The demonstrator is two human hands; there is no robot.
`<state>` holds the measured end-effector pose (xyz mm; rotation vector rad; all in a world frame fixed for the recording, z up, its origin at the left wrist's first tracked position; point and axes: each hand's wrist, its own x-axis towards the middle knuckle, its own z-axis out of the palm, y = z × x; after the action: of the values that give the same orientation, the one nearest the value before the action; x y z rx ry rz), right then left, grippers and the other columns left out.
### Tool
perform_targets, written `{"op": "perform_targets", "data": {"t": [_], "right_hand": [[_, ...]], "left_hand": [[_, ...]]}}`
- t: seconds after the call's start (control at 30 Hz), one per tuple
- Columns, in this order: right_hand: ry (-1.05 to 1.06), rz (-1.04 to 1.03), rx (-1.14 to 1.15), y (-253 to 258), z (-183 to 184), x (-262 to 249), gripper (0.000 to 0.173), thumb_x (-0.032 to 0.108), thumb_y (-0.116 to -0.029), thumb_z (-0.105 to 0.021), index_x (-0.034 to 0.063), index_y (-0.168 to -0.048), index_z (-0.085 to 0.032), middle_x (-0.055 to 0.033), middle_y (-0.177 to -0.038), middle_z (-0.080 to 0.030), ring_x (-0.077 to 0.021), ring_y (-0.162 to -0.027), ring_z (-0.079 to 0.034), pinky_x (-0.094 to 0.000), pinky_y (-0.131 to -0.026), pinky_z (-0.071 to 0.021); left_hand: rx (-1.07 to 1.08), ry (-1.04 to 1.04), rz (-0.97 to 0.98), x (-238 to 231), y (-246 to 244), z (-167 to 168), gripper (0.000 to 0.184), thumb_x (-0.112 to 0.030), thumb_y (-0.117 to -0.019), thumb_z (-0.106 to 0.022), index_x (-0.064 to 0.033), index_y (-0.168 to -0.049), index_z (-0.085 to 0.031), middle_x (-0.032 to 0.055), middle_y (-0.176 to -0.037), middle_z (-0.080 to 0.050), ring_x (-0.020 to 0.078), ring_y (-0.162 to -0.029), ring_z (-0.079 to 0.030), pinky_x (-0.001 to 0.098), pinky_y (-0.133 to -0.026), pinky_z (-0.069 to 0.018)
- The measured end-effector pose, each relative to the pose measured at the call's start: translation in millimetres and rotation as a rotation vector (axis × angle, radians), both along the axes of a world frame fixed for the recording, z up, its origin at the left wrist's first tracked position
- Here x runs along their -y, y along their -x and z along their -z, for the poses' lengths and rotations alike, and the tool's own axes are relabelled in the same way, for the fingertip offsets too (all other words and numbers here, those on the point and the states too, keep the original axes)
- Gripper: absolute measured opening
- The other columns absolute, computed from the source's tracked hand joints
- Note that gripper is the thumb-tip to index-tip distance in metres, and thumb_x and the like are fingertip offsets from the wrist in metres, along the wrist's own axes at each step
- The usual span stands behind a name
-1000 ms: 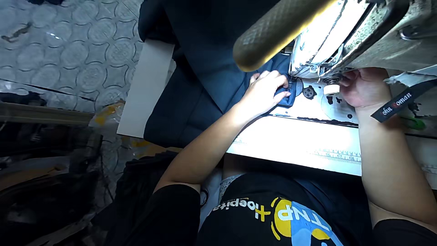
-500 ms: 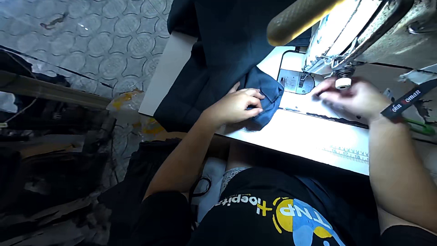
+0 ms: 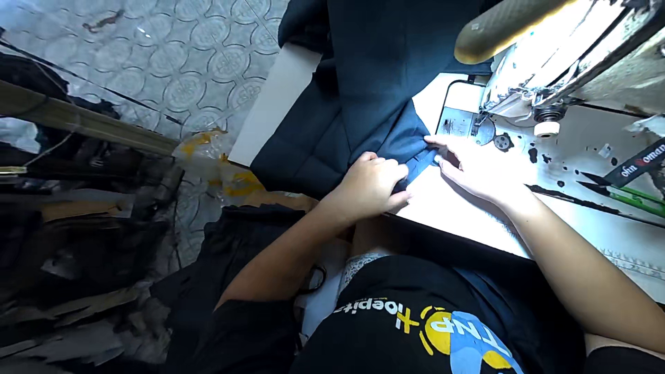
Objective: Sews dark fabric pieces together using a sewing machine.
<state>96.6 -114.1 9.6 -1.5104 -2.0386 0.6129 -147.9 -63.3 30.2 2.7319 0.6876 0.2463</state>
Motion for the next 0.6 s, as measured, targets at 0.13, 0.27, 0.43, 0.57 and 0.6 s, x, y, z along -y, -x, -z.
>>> {"op": "perform_targets", "data": {"t": [0.13,0.27,0.43,0.57,0.6], "right_hand": [[-0.003,0.074,-0.052,6.6,3.6,-1.3,0.041,0.010,-0.0957,-0.052,0.0033,-0.135,-0.061,-0.0124,-0.110,-0.071,-0.0222,-0.089,-0.065,-0.0426,-0.079,-0.0520],[-0.116,0.210,-0.145,9.8,13.5,3.4,0.034,0.008,-0.0921,-0.060,0.0028,-0.125,-0.065,-0.0138,-0.110,-0.068,-0.0143,-0.080,-0.062,-0.0298,-0.071,-0.0515],[-0.007,0.224,-0.109,7.2,13.8,3.2,0.045,0.019,-0.0960,-0.063,0.0028,-0.138,-0.059,-0.0135,-0.115,-0.068,-0.0209,-0.091,-0.064,-0.0411,-0.079,-0.0524],[-0.066,0.121,-0.092,14.1,15.3,7.0,0.027,0.022,-0.1036,-0.054,0.0068,-0.111,-0.075,-0.0070,-0.088,-0.070,-0.0168,-0.076,-0.065,-0.0395,-0.071,-0.0514],[-0.096,0.080,-0.096,15.0,16.3,8.3,0.028,0.018,-0.1046,-0.051,0.0066,-0.112,-0.075,-0.0078,-0.095,-0.074,-0.0176,-0.085,-0.069,-0.0393,-0.078,-0.0536]], "left_hand": [[-0.082,-0.021,-0.194,10.1,-28.7,-2.9,0.052,-0.039,-0.0950,-0.068,-0.0033,-0.132,-0.066,0.0176,-0.109,-0.072,0.0346,-0.100,-0.070,0.0558,-0.088,-0.0502],[0.036,-0.019,-0.242,4.0,-47.7,14.8,0.027,-0.019,-0.0976,-0.064,-0.0004,-0.115,-0.073,0.0208,-0.113,-0.069,0.0393,-0.106,-0.066,0.0528,-0.083,-0.0538],[0.432,0.376,-0.344,-31.6,-31.1,24.1,0.020,-0.012,-0.1002,-0.058,0.0020,-0.100,-0.073,0.0122,-0.096,-0.072,0.0165,-0.089,-0.067,0.0361,-0.083,-0.0534],[0.562,0.701,-0.386,-40.8,-24.0,22.1,0.017,-0.009,-0.1020,-0.057,-0.0003,-0.094,-0.068,-0.0023,-0.080,-0.064,-0.0037,-0.072,-0.056,0.0168,-0.071,-0.0472],[0.557,0.699,-0.390,-40.4,-24.1,22.3,0.018,-0.009,-0.1019,-0.057,-0.0006,-0.092,-0.069,-0.0026,-0.078,-0.064,-0.0038,-0.071,-0.056,0.0170,-0.070,-0.0469]]}}
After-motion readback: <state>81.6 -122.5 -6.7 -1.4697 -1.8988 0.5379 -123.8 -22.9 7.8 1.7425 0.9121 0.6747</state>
